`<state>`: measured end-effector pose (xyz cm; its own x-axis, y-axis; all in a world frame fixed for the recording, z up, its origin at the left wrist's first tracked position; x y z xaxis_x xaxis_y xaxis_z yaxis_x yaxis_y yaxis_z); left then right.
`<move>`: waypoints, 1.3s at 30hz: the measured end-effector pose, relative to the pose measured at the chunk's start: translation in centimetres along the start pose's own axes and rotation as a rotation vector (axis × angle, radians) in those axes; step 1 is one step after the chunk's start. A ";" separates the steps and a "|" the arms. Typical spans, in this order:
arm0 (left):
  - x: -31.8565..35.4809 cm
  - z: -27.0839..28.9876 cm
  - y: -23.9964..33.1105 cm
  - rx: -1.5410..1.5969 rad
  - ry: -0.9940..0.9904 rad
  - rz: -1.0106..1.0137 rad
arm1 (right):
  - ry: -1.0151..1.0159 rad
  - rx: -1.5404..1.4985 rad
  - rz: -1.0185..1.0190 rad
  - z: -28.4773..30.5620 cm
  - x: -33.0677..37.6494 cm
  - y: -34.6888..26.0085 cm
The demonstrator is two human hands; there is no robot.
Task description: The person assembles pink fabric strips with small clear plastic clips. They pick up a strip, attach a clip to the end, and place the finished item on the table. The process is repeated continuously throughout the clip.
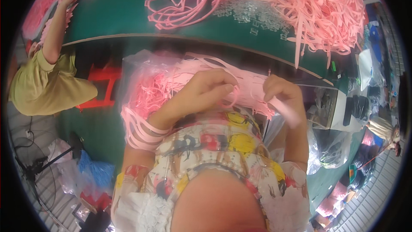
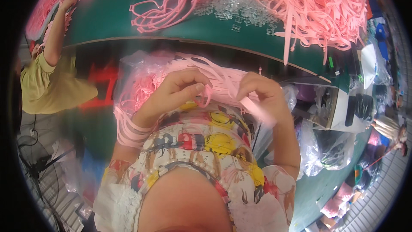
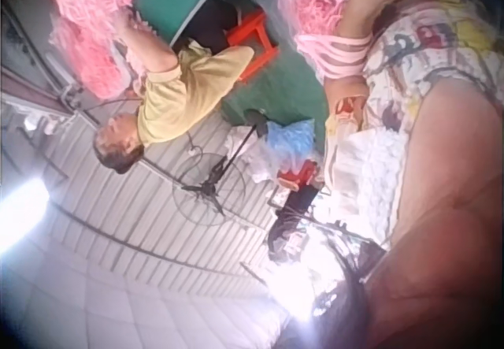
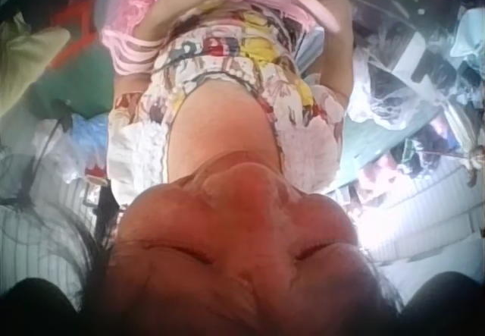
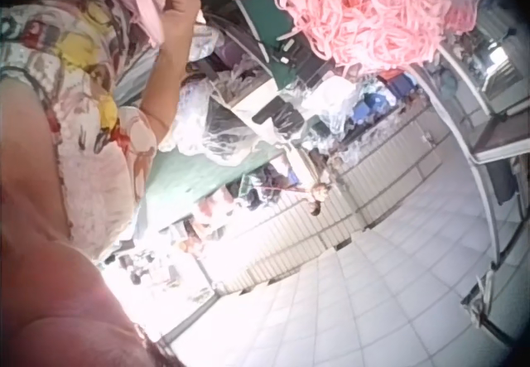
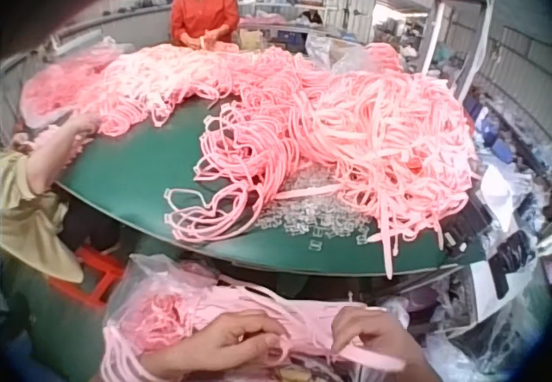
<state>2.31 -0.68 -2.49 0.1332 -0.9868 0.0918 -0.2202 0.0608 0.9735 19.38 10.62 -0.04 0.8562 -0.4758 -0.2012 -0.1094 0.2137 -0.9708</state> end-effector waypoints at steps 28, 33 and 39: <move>2.4 3.1 0.0 0.138 0.011 0.228 | -0.071 -0.403 -0.807 -6.0 -2.1 3.8; 2.2 3.0 -0.4 0.180 -0.001 0.270 | -0.089 -0.423 -0.770 -5.6 -2.3 4.0; 1.8 2.9 -0.8 0.170 -0.015 0.308 | -0.063 -0.471 -0.769 -5.4 -1.8 4.7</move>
<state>-0.10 -2.98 -3.69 0.0215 -0.9280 0.3719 -0.4055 0.3319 0.8517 14.54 7.87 -4.99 0.8029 -0.2922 0.5196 0.3214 -0.5219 -0.7902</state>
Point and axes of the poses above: each hand's wrist, its own x-axis away from the middle knuckle, its own z-axis out of the back of the hand, y = z × x, the point moved 5 cm from there along -x, towards the middle knuckle, and after that the axes turned 7 degrees about y, right-handed, at the moved point
